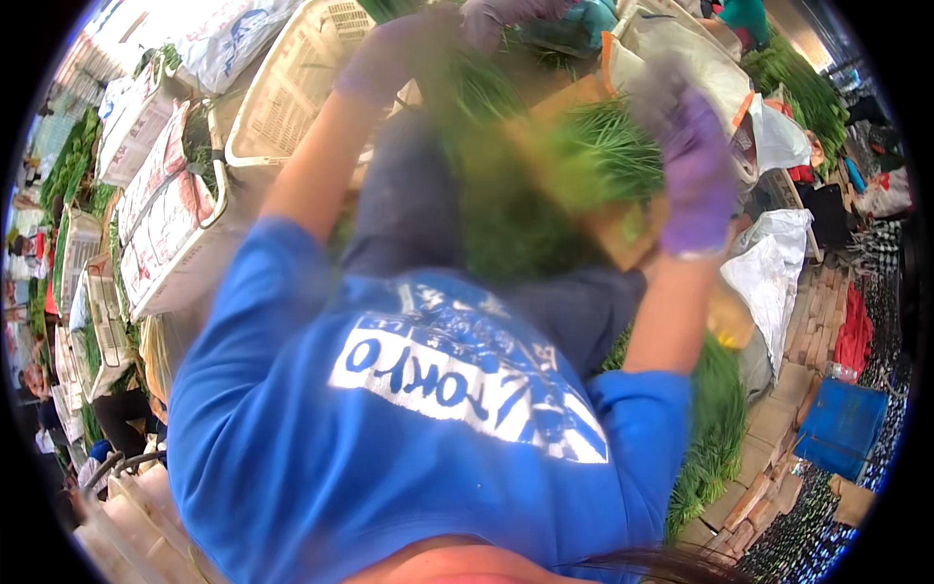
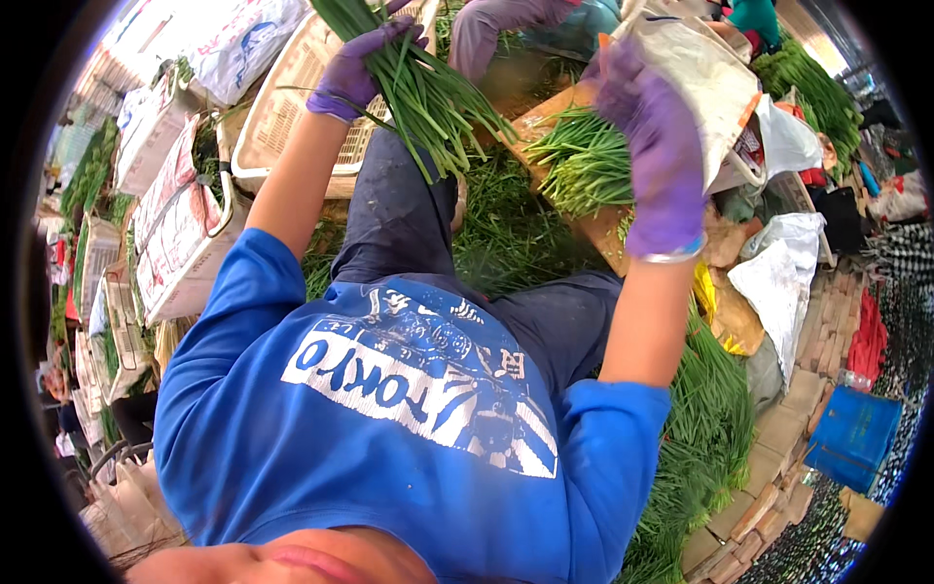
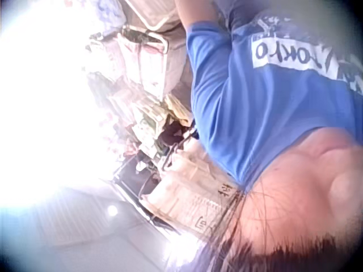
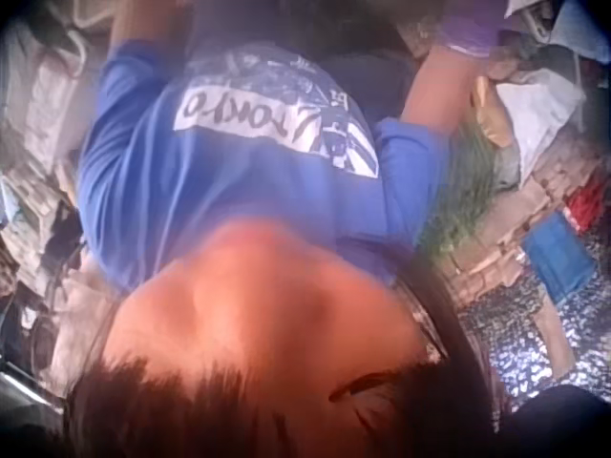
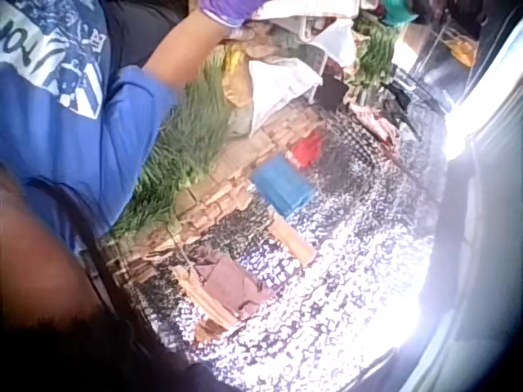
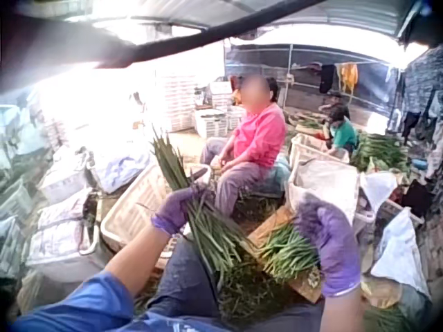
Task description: The person sorts bundles of green onions by hand, trimming them with a knife, and placing the sorted bunches into plastic crates while sitting on a floor covered in loose green leaves.
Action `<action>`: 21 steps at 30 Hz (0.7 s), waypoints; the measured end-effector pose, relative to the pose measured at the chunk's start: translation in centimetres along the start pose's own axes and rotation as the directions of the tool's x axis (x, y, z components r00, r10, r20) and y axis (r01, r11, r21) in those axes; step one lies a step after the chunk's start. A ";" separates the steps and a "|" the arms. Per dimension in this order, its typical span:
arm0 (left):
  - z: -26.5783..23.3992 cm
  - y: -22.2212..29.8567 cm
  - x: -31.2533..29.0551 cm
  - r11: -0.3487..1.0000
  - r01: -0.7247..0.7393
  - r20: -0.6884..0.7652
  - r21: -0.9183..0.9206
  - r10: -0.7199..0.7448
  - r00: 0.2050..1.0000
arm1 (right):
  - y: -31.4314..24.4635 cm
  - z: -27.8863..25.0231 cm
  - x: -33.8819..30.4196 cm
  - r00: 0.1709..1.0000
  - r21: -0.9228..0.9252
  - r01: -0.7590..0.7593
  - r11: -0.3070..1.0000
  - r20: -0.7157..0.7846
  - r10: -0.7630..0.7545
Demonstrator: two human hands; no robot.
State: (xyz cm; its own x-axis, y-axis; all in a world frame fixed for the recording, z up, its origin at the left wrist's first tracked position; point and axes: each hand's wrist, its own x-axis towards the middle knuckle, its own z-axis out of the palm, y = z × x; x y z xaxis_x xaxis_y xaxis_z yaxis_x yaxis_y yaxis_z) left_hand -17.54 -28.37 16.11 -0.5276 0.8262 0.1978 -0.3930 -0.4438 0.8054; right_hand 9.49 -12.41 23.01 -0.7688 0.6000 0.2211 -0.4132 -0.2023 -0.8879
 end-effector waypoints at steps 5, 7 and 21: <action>0.2 -0.2 -1.8 0.983 -0.089 0.003 -0.160 0.091 0.996 | 9.6 -2.4 -7.2 0.997 -0.289 -0.063 0.955 0.022 0.072; -0.1 -1.4 -2.3 0.994 -0.105 -0.175 0.031 0.108 0.979 | 12.9 -2.1 -8.6 0.958 -0.192 -0.259 0.947 0.074 0.277; -0.6 -9.8 -2.0 0.963 -0.240 -0.154 0.126 0.258 0.954 | 17.8 3.9 -8.3 0.968 0.103 -0.225 0.969 -0.088 0.234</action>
State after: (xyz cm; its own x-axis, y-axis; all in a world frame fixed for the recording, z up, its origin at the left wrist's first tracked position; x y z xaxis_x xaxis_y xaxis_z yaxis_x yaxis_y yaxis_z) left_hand -13.08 -25.88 7.53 -0.7205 0.6202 0.3103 -0.1565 -0.5814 0.7984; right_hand 6.55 -24.03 6.94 -0.7982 0.6016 -0.0293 -0.2776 -0.4107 -0.8685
